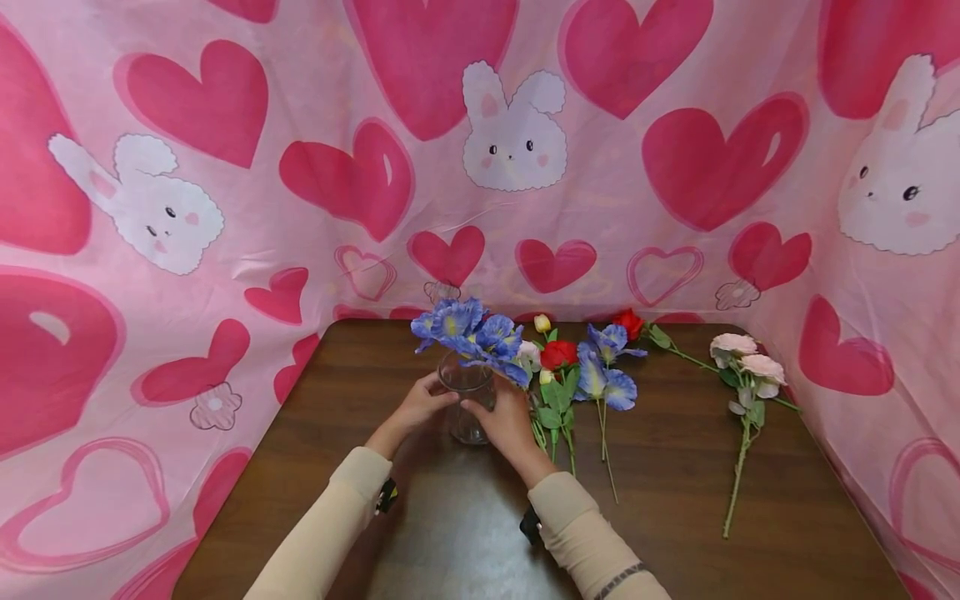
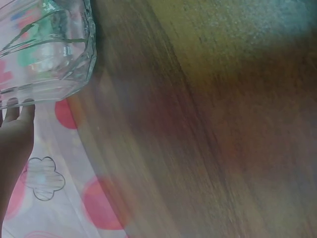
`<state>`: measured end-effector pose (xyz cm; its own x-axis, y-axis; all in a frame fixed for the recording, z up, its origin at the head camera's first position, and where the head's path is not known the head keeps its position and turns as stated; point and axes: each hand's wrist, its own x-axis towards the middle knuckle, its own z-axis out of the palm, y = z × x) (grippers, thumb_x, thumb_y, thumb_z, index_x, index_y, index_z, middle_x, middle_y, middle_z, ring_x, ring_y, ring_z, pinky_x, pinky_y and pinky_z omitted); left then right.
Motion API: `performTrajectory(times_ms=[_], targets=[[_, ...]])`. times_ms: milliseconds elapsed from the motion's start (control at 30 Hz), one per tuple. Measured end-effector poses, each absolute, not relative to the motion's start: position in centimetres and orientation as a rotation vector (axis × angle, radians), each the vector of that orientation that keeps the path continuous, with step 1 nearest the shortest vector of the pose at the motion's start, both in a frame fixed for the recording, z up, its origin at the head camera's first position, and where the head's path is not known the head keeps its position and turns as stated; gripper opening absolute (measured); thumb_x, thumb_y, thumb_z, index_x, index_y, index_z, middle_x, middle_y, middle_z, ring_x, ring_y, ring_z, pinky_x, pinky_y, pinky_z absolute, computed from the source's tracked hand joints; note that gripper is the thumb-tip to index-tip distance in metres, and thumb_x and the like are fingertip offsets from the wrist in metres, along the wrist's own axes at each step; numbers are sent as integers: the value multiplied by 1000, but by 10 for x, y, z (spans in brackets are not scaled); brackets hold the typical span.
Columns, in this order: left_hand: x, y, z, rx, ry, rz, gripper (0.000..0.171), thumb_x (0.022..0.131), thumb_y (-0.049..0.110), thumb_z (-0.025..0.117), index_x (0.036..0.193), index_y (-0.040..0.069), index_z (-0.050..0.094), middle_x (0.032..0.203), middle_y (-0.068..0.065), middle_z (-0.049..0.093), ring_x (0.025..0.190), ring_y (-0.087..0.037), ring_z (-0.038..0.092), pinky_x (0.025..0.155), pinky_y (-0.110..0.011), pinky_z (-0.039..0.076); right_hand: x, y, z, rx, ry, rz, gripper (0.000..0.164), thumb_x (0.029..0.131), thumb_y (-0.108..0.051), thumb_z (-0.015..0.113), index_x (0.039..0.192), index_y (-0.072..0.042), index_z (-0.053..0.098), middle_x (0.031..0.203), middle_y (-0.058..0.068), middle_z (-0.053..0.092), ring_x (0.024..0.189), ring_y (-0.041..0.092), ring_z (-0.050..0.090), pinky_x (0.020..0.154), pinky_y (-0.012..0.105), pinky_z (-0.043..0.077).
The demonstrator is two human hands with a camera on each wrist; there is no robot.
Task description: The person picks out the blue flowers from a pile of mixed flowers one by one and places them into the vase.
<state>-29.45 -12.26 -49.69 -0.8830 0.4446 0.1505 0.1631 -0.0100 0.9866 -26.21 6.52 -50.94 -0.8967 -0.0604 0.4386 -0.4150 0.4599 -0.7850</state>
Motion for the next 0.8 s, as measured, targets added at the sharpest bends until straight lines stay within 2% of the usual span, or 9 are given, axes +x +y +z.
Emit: performTrajectory(times_ms=[333, 633, 800], targets=[[-293, -123, -500, 688, 2132, 1944, 44, 93, -5, 60, 132, -18, 44, 131, -36, 50, 120, -42, 51, 95, -33, 46, -260, 64, -510, 381, -2384, 1368, 59, 80, -24, 82, 126, 2, 57, 118, 17, 65, 105, 35, 62, 83, 49, 53], [-292, -122, -500, 711, 2135, 1951, 43, 94, -4, 59, 131, -18, 44, 130, -37, 48, 120, -47, 49, 93, -29, 46, -261, 67, -507, 386, -2426, 1359, 63, 81, -27, 81, 130, 3, 55, 119, 18, 64, 100, 35, 64, 81, 49, 54], [-292, -122, -499, 727, 2159, 1943, 43, 94, -2, 60, 132, -17, 46, 130, -35, 50, 117, -41, 53, 92, -29, 47, -260, 72, -503, 389, -2471, 1336, 64, 82, -32, 80, 133, -3, 56, 123, 15, 63, 106, 34, 62, 86, 50, 51]])
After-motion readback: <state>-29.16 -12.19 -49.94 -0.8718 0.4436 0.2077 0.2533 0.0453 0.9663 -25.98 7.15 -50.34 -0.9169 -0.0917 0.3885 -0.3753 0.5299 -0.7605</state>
